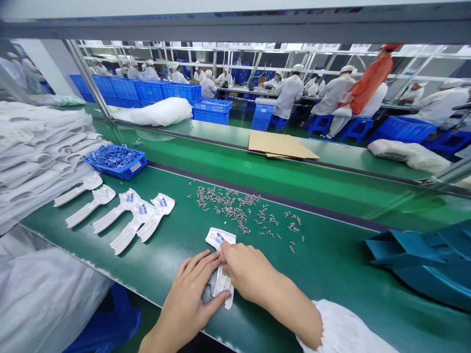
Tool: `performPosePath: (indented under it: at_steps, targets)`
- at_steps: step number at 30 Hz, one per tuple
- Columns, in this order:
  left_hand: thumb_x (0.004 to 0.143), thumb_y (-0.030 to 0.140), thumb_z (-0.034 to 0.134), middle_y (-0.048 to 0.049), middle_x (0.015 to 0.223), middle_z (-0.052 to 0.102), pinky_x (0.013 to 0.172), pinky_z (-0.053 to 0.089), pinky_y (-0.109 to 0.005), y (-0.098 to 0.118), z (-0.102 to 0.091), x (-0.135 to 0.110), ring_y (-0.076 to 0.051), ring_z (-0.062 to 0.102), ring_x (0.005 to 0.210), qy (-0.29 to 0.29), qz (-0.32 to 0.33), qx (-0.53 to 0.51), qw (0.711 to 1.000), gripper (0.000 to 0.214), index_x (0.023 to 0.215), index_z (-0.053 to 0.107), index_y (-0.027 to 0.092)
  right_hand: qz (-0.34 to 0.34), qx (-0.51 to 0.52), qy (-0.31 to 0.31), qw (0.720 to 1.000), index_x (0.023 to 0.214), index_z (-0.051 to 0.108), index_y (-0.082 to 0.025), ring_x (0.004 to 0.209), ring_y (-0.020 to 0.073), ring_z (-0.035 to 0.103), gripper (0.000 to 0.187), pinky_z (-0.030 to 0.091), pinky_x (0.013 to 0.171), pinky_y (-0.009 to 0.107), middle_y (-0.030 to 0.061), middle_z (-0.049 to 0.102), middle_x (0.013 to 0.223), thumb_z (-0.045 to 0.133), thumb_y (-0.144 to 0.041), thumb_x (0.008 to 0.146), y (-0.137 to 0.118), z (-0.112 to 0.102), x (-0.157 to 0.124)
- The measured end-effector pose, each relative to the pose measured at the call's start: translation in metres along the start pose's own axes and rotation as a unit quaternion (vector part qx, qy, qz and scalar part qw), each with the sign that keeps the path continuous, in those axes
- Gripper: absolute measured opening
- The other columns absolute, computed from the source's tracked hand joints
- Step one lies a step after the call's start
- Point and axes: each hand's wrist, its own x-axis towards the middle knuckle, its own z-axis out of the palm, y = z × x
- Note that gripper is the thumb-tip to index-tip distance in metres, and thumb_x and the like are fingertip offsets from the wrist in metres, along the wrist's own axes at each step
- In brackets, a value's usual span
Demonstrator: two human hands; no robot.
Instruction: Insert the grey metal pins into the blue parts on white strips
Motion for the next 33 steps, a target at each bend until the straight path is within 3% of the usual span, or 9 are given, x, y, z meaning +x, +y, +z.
performPosePath:
  at_steps: [4, 7, 9, 12, 15, 17, 22, 28, 33]
  targets:
    - [0.089, 0.033, 0.065, -0.0009, 0.144, 0.054, 0.107, 0.043, -0.053, -0.003, 0.002, -0.001, -0.03, 0.046, 0.134, 0.013, 0.009, 0.016, 1.0, 0.052, 0.138, 0.05, 0.028, 0.01, -0.002, 0.004, 1.0, 0.099, 0.059, -0.02, 0.083, 0.0273, 0.065, 0.011, 0.028, 0.056, 0.028, 0.0096, 0.069, 0.095, 0.055, -0.016, 0.089, -0.004, -0.004, 0.001]
    - [0.089, 0.035, 0.064, -0.0015, 0.143, 0.055, 0.103, 0.047, -0.05, -0.011, 0.006, -0.002, -0.029, 0.05, 0.131, 0.033, 0.035, 0.036, 0.998, 0.049, 0.136, 0.052, 0.028, -0.021, 0.055, 0.061, 0.996, 0.097, 0.061, -0.022, 0.082, 0.0243, 0.065, 0.011, 0.036, 0.06, 0.028, 0.0064, 0.07, 0.09, 0.051, -0.021, 0.093, 0.02, -0.009, -0.006]
    - [0.09, 0.037, 0.063, -0.0021, 0.142, 0.056, 0.1, 0.049, -0.048, -0.017, 0.009, -0.001, -0.029, 0.053, 0.129, 0.048, 0.056, 0.048, 0.996, 0.047, 0.135, 0.054, 0.027, 0.008, 0.089, 0.152, 0.984, 0.1, 0.061, -0.023, 0.088, 0.0231, 0.065, 0.023, 0.043, 0.07, 0.03, 0.0061, 0.071, 0.095, 0.039, -0.019, 0.096, 0.056, -0.007, -0.015]
    - [0.091, 0.039, 0.061, -0.0015, 0.141, 0.058, 0.097, 0.051, -0.047, -0.022, 0.013, 0.0, -0.029, 0.054, 0.128, 0.07, 0.071, 0.061, 0.993, 0.046, 0.135, 0.053, 0.028, 0.124, 0.061, 0.283, 0.949, 0.109, 0.062, -0.021, 0.104, 0.0262, 0.064, 0.031, 0.046, 0.086, 0.036, 0.0109, 0.066, 0.112, 0.034, -0.02, 0.095, 0.129, 0.006, -0.03]
    - [0.091, 0.041, 0.061, -0.0009, 0.139, 0.059, 0.095, 0.052, -0.046, -0.022, 0.014, 0.001, -0.029, 0.056, 0.126, 0.086, 0.082, 0.073, 0.99, 0.045, 0.134, 0.054, 0.029, 0.153, 0.046, 0.281, 0.946, 0.108, 0.062, -0.022, 0.098, 0.0269, 0.065, 0.027, 0.049, 0.084, 0.038, 0.0112, 0.064, 0.114, 0.043, -0.028, 0.092, 0.188, 0.025, -0.037]
    - [0.091, 0.04, 0.061, -0.0007, 0.139, 0.059, 0.094, 0.053, -0.046, -0.022, 0.014, 0.001, -0.028, 0.057, 0.125, 0.09, 0.086, 0.083, 0.989, 0.045, 0.133, 0.054, 0.028, 0.132, 0.044, 0.285, 0.948, 0.106, 0.063, -0.023, 0.096, 0.0264, 0.065, 0.025, 0.05, 0.083, 0.038, 0.0104, 0.064, 0.111, 0.044, -0.031, 0.092, 0.207, 0.036, -0.037]
    - [0.092, 0.039, 0.06, -0.0003, 0.14, 0.059, 0.096, 0.052, -0.045, -0.019, 0.012, 0.002, -0.027, 0.056, 0.126, 0.085, 0.081, 0.1, 0.988, 0.044, 0.134, 0.054, 0.029, 0.128, 0.037, 0.309, 0.942, 0.096, 0.062, -0.023, 0.089, 0.0266, 0.065, 0.027, 0.049, 0.078, 0.038, 0.0097, 0.065, 0.099, 0.037, -0.034, 0.096, 0.211, 0.045, -0.035]
    - [0.091, 0.038, 0.061, -0.0024, 0.138, 0.06, 0.094, 0.052, -0.044, -0.017, 0.011, 0.004, -0.028, 0.057, 0.124, 0.088, 0.091, 0.104, 0.987, 0.043, 0.132, 0.056, 0.028, 0.137, 0.061, 0.277, 0.949, 0.101, 0.062, -0.023, 0.087, 0.0246, 0.066, 0.024, 0.05, 0.073, 0.035, 0.0089, 0.066, 0.101, 0.041, -0.031, 0.092, 0.213, 0.051, -0.051]
    - [0.09, 0.036, 0.062, -0.002, 0.136, 0.062, 0.093, 0.052, -0.045, -0.017, 0.011, 0.004, -0.028, 0.058, 0.123, 0.104, 0.098, 0.103, 0.984, 0.044, 0.133, 0.053, 0.027, 0.139, 0.058, 0.297, 0.943, 0.096, 0.061, -0.022, 0.086, 0.0254, 0.065, 0.024, 0.049, 0.076, 0.037, 0.0093, 0.066, 0.096, 0.039, -0.031, 0.093, 0.207, 0.051, -0.056]
